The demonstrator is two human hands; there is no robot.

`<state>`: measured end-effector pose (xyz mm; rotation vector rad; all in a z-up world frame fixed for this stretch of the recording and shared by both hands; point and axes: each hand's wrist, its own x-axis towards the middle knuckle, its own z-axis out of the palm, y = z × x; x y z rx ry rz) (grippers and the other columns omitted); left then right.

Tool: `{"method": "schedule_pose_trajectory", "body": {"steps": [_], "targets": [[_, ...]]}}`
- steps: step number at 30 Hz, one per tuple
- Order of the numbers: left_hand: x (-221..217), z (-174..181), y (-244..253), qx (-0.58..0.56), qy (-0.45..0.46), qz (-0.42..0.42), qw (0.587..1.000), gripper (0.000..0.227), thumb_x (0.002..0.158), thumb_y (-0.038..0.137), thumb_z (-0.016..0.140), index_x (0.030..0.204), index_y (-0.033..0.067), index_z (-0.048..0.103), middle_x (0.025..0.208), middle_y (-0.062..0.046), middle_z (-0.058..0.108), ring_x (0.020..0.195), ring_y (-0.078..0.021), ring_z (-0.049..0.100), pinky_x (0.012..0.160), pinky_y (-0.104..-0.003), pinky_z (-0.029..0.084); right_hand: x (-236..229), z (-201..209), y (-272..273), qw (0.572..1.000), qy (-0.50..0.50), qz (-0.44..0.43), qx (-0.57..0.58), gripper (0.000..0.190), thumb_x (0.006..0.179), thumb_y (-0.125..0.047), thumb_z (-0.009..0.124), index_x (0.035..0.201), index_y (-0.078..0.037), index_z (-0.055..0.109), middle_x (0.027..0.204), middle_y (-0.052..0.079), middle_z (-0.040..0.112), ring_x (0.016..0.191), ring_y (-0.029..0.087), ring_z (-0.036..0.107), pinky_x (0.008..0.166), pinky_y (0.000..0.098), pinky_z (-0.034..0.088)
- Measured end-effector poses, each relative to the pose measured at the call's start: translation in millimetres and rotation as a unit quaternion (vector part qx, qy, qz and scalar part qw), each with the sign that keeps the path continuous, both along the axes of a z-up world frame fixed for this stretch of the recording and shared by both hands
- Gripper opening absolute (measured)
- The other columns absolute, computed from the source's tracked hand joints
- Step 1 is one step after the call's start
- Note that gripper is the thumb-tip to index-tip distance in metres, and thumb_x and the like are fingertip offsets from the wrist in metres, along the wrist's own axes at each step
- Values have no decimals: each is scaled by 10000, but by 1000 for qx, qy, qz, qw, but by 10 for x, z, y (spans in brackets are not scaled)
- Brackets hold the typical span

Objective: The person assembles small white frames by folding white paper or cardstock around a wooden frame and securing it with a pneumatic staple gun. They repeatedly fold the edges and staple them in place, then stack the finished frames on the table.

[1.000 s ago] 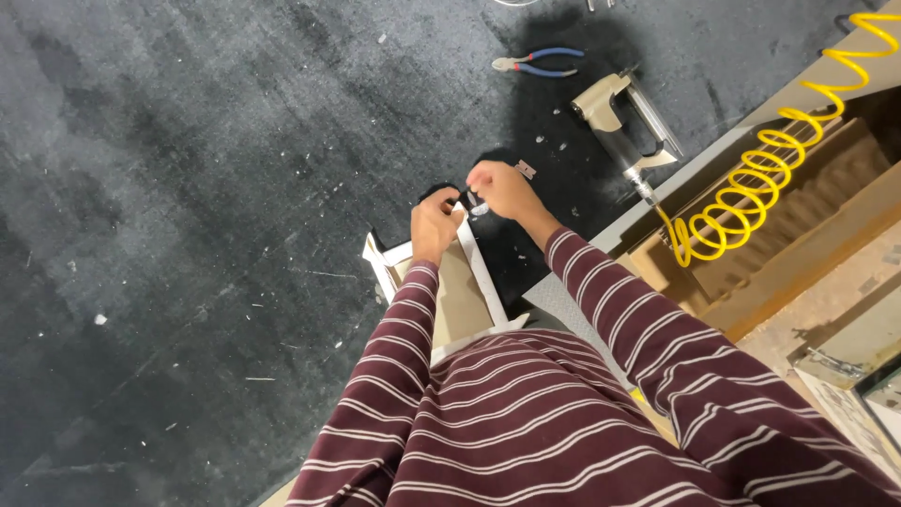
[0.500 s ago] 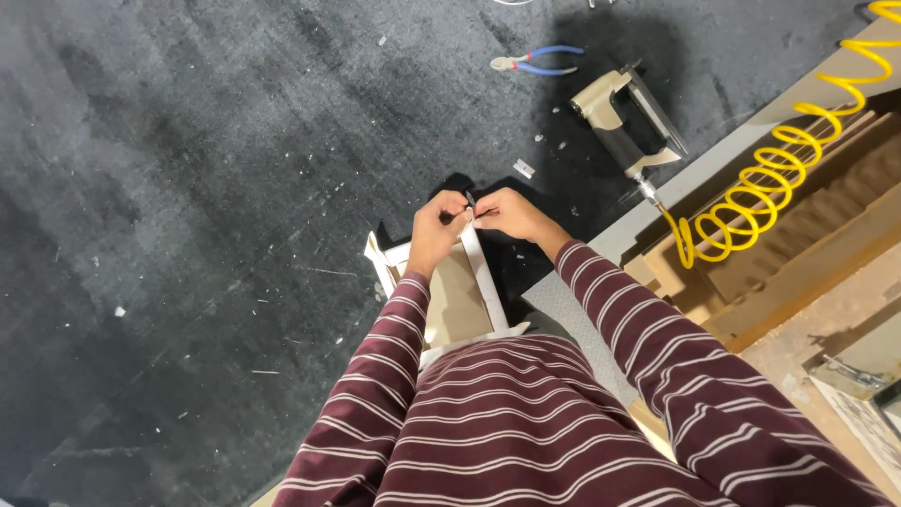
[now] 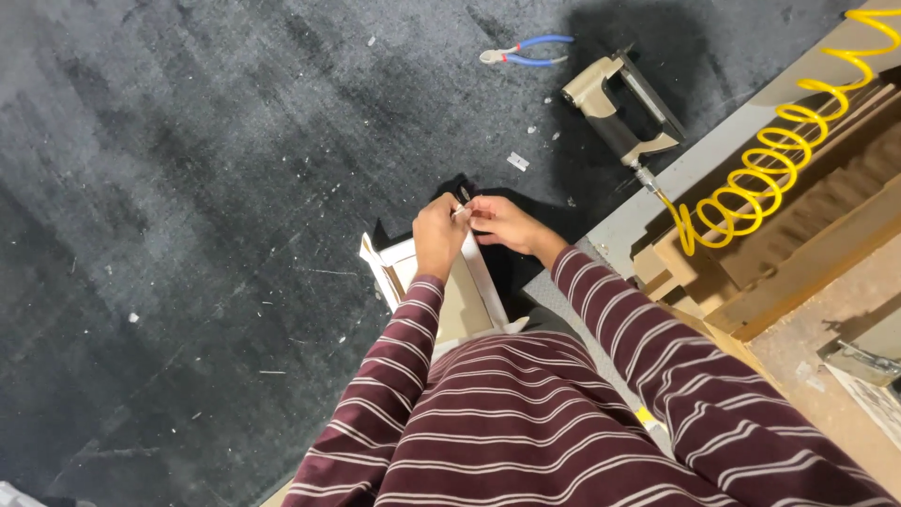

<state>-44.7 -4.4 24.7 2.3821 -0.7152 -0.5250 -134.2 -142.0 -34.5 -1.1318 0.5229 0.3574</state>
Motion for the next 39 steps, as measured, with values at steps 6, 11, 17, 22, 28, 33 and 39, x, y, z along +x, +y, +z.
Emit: {"method": "schedule_pose_trajectory", "body": {"steps": [6,11,17,22,28,33,39], "targets": [[12,-31,10,10,-31,6,999,229,911,264,724,841,89,594,728,-112,656,782,-363,708,743,-474,560,-82,-277,303,987,20,-148,57,127,1008,-179,640,1132,-153,636,1120,-30,660,974,117,653,820,325,625],[31,-78,-13,-106,3,64,992,232,963,220,654,823,65,553,705,-166,596,726,-384,654,705,-444,522,112,-678,450,957,34,-251,143,144,1005,-263,684,1091,-153,650,934,-11,650,811,154,682,664,297,619],[11,-26,-46,-156,41,70,984,243,926,209,710,787,76,561,689,-124,572,691,-281,597,697,-380,489,175,-547,461,947,46,-285,142,52,929,-154,641,979,-156,628,843,-1,653,789,168,645,672,287,542],[-132,-17,-165,39,-30,123,991,219,939,301,660,891,109,568,796,-124,620,889,-353,639,802,-484,518,225,-372,321,967,15,-225,-121,139,860,-107,610,947,-107,718,877,41,659,834,145,622,677,269,523],[76,-467,-68,56,-31,101,993,187,937,254,668,944,76,610,826,-156,655,897,-367,669,811,-458,547,100,220,-355,737,34,-153,-657,294,897,-61,711,1169,-85,600,1162,128,508,1093,384,633,951,447,555],[120,-603,-54,40,-6,69,997,192,861,205,701,859,32,617,758,-220,648,838,-437,663,781,-522,543,221,144,-556,743,40,-70,-665,201,904,-79,753,1019,-72,588,1085,74,517,1029,294,665,897,347,582],[152,-452,-70,36,14,76,996,248,885,272,683,755,68,632,676,-181,637,778,-422,682,731,-497,547,304,-13,-405,861,30,-118,-495,149,894,-111,739,943,-96,599,862,90,673,750,250,719,678,330,601]]}}
